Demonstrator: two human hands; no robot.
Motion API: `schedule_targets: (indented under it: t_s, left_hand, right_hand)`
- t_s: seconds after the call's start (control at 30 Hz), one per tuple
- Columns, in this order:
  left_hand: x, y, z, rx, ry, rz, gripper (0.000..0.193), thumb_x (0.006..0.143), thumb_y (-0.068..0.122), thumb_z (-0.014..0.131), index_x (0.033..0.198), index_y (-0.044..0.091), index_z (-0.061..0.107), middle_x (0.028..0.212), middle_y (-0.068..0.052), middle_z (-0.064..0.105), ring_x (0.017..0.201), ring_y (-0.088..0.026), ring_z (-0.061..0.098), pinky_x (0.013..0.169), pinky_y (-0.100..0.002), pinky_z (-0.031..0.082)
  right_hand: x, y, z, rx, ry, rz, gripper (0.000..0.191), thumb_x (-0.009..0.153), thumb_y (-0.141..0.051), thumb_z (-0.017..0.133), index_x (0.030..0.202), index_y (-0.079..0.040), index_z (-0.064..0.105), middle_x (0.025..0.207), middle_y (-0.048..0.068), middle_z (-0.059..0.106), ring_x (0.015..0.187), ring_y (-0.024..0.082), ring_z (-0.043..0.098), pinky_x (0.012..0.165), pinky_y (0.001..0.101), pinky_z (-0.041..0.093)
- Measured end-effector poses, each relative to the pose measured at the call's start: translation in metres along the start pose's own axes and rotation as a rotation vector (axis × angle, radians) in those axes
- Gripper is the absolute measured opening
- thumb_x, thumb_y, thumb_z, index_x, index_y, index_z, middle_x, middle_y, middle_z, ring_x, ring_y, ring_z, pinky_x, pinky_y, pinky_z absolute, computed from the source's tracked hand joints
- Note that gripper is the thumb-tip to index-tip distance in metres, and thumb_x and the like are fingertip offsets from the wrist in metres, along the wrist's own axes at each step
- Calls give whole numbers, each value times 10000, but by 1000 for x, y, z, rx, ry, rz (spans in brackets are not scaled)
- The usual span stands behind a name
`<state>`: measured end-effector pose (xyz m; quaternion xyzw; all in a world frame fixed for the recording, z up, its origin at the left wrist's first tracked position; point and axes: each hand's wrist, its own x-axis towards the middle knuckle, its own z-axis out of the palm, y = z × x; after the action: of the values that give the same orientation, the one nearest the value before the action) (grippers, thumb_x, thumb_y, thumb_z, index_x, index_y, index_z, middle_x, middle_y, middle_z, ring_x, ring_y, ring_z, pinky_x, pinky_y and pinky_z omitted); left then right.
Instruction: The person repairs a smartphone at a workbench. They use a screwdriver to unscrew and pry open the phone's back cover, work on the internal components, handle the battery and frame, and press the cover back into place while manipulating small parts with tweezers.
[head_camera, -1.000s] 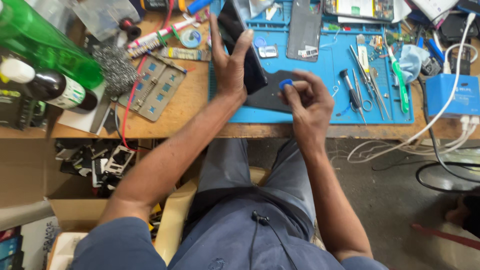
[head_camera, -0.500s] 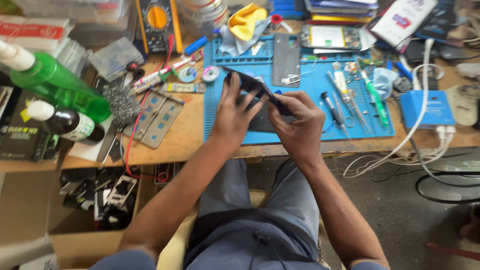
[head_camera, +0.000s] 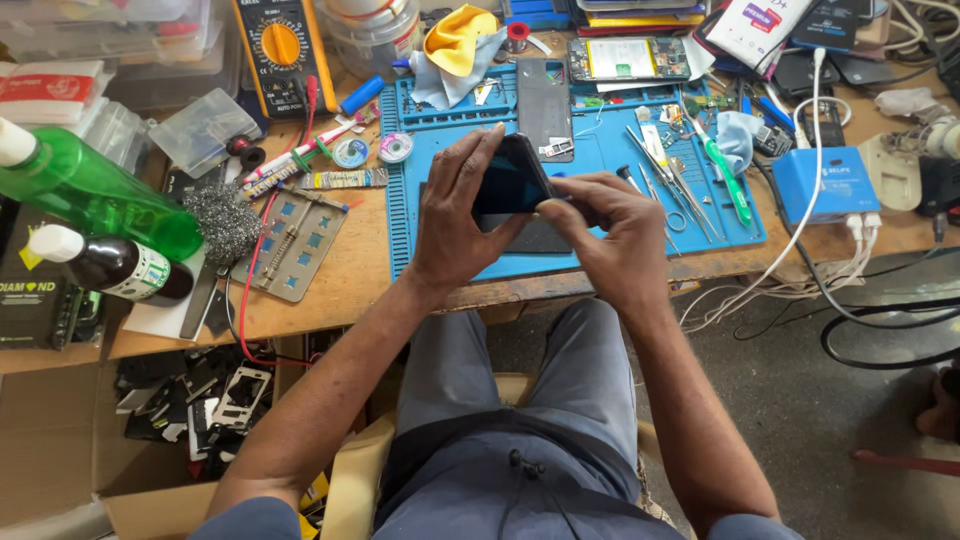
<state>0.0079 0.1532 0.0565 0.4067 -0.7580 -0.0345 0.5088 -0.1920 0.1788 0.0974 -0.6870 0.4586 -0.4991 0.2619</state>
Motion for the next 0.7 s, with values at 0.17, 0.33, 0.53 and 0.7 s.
schedule_targets:
  t_s: [0.17,0.33,0.53,0.7]
  left_hand:
    - [14,5,-8,-45,-13,71,958,784,240,963,1556,56,425,1458,-151,526,1349,-353,538,1171,-462,469]
    - [18,20,-8,-14,-15,14,949,771,264,955,1542,43,449,1430,-159,550,1337,-346,569,1157,-451,487]
    - [18,23,-2,30,-21,-32,970,756,300,964,1533,35,447,1393,-155,558,1308,-345,572,1111,-454,496]
    - [16,24,3,63,-20,-66,957,742,307,960,1517,51,461,1393,-130,563,1311,-325,573,1071,-447,508]
  right_hand:
    - [-9,4,0,299,200,-17,201,979,-17,766,1177,2,736,1109,62,740,974,113,733,831,221,573]
    - [-16,0,-3,364,264,-9,293,950,-45,772,1228,-34,676,1026,40,746,939,65,706,811,204,581]
    - [-16,4,1,161,302,-32,161,982,-21,776,1137,8,747,1007,40,726,893,61,689,743,200,560]
    - [-14,10,4,81,313,-51,125,968,-22,800,1079,9,752,981,48,746,866,70,698,726,206,584]
